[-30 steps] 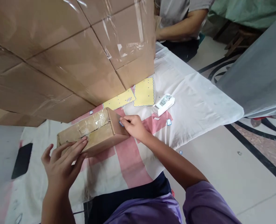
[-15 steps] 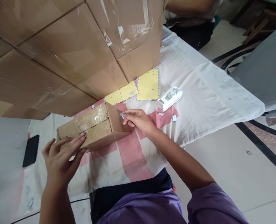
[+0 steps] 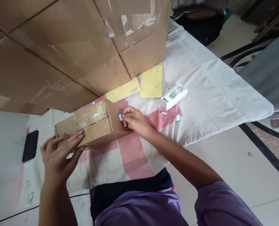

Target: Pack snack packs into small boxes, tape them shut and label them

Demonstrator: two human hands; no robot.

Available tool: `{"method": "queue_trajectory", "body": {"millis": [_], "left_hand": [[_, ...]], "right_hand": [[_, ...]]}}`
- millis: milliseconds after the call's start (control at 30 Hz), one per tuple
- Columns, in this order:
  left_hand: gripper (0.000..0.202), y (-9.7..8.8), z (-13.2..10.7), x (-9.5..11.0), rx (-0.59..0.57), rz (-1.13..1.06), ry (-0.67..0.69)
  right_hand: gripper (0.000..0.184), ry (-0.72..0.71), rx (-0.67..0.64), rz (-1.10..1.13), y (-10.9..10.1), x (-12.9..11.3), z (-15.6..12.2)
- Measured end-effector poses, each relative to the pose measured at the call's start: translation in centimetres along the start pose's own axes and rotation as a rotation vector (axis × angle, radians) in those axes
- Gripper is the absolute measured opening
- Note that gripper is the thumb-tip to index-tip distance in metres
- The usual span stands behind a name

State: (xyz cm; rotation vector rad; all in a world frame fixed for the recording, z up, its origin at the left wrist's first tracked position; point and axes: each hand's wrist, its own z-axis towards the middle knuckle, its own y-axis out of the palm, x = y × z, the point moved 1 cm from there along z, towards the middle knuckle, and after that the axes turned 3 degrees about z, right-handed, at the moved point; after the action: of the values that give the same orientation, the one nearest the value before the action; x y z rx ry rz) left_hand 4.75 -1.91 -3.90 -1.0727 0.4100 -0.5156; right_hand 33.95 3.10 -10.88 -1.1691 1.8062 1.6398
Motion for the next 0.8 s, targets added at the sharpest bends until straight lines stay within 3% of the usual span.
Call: {"method": "queue_trajectory", "body": {"millis": [400, 800], "left_hand": [[0.044, -0.5, -1.0, -2.3, -0.011, -0.164, -0.015], [0.037, -0.5, -1.0, -2.6, -0.028, -0.078, -0.015]], "right_hand": [[0.032, 0.065, -0.138, -0.005, 0.7, 1.2, -1.5], [0.035, 0.094, -0.08, 0.063, 0.5, 1.6, -1.5]]}}
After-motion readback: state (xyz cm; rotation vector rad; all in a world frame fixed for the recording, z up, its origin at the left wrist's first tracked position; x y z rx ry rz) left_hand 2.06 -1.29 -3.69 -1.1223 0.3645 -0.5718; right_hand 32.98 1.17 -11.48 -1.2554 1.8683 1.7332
